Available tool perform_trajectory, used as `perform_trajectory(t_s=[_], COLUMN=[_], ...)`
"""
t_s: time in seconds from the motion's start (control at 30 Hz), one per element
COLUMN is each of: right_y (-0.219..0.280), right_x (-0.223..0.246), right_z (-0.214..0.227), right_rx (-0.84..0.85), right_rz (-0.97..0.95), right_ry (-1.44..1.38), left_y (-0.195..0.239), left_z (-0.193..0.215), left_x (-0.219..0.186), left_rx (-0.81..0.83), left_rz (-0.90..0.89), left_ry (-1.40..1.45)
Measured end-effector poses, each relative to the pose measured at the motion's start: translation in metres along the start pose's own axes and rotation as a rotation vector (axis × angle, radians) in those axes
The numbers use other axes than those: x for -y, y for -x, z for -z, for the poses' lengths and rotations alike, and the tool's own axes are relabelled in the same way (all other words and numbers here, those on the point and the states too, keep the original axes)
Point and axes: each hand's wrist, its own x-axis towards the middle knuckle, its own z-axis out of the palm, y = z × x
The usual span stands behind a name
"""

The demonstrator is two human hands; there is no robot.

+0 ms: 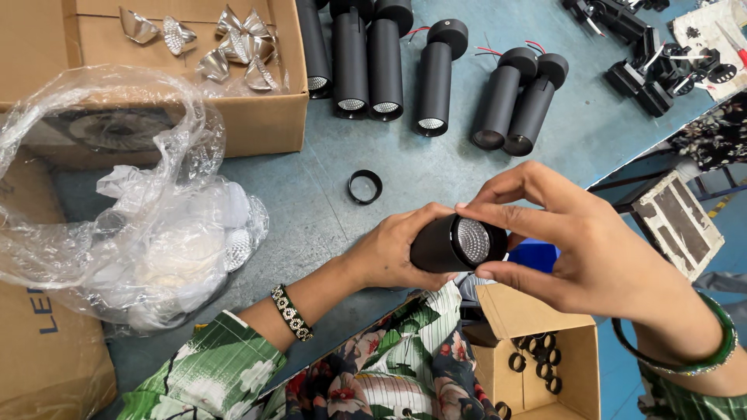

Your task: The person assembles light fixtures by hand, inserting internal LED components and reflectors into black cylindrical housings and attaching plastic rings to the front.

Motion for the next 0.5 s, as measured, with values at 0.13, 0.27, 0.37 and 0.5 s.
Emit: perform_trajectory(t_s=[0.13, 0.27, 0.37, 0.5], right_y=[0.0009, -0.001, -0.0023, -0.0017], right_x=[0.0002, -0.0011, -0.0005, -0.0013], right_z=[0.0002, 0.0007, -0.0001, 0.0015], right_rx=[0.013, 0.03, 0.019, 0.035], right_rz=[-0.012, -0.024, -0.029, -0.006], right_ry=[0.001, -0.012, -0.024, 0.002], left_y=[0.0005, 0.0007, 0.0009, 0.001], left_z=[0.0003, -0.0002, 0.0004, 0.0004], left_x=[-0.0002, 0.0006, 0.001, 0.0009], left_rx=[0.002, -0.018, -0.005, -0.005], left_rz=[-0.012, -0.049, -0.012, -0.019], left_ry=[0.012, 0.008, 0.035, 0.031])
